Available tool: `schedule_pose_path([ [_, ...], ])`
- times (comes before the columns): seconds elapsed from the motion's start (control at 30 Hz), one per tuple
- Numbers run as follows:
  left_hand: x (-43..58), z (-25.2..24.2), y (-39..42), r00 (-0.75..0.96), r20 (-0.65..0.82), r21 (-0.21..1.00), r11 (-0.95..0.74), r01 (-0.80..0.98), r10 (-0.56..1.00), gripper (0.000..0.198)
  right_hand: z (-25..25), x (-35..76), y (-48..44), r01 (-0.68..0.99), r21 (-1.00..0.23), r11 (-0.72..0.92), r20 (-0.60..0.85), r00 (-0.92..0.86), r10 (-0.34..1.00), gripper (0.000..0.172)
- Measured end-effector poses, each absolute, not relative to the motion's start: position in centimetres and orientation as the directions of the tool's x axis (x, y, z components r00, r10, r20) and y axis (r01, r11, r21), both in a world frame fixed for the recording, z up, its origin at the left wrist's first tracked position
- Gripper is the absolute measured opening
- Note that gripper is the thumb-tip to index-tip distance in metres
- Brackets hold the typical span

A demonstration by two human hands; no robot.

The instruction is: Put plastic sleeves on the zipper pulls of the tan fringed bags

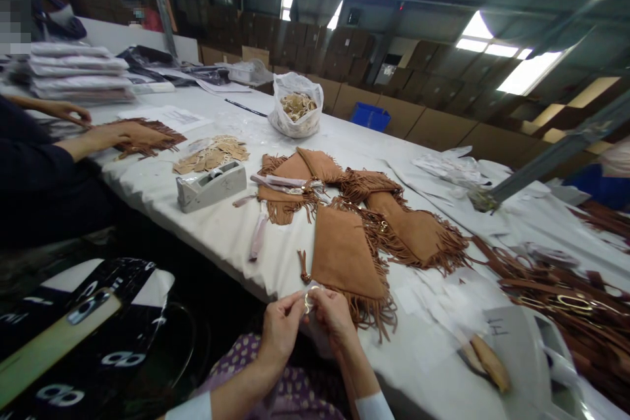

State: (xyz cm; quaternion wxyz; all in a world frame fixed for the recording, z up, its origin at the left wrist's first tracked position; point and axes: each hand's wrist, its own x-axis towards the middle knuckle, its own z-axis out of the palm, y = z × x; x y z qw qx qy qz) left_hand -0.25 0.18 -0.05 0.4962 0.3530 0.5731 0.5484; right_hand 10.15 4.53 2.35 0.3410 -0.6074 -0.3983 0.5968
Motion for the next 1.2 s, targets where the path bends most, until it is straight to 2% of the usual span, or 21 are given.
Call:
schedule_pose_path([
  [0.2,0.0,0.4,-0.5,-0.229,-0.016,0.997,0.032,0.066,0.973,0.035,1.9,10.5,4.7,0.036,-0.880,-0.473,-0.474,-0.057,0.878,0.023],
  [0.37,-0.4,0.3,-0.7,-0.124,0.147,0.948,-0.104,0.300,0.981,0.034,1.6,11.0,4.7,-0.008,-0.868,-0.497,-0.494,-0.094,0.864,0.029],
  [0.5,-1.0,0.2,-0.8,-0.001,0.150,0.808,-0.122,0.577,0.989,0.036,1.5,11.4,4.7,-0.040,-0.858,-0.511,-0.501,-0.151,0.852,0.033],
  [0.67,-1.2,1.1,-1.1,0.148,0.062,0.518,-0.158,0.841,0.987,0.042,1.5,11.5,4.6,-0.059,-0.836,-0.545,-0.527,-0.193,0.828,0.050],
  [0.73,-1.2,1.5,-1.2,0.179,0.025,0.452,-0.170,0.875,0.984,0.040,1.4,11.3,4.4,-0.001,-0.881,-0.474,-0.466,-0.182,0.866,0.050],
  [0.83,-1.3,1.9,-1.6,0.223,0.035,0.501,-0.210,0.840,0.974,0.035,1.1,11.3,4.2,0.025,-0.924,-0.381,-0.379,-0.173,0.909,0.051],
  [0.97,-2.9,1.2,-2.6,0.168,0.082,0.624,-0.182,0.759,0.982,0.032,0.6,11.6,4.2,-0.049,-0.891,-0.452,-0.441,-0.145,0.886,0.049],
  [1.07,-5.2,-0.2,-4.2,0.198,0.090,0.618,-0.210,0.757,0.976,0.025,0.4,11.8,4.2,-0.064,-0.884,-0.462,-0.455,-0.101,0.885,0.047],
  [1.2,-8.2,-2.2,-7.1,0.295,0.148,0.610,-0.322,0.724,0.944,0.027,0.1,11.6,4.2,-0.033,-0.902,-0.431,-0.428,-0.074,0.901,0.046],
])
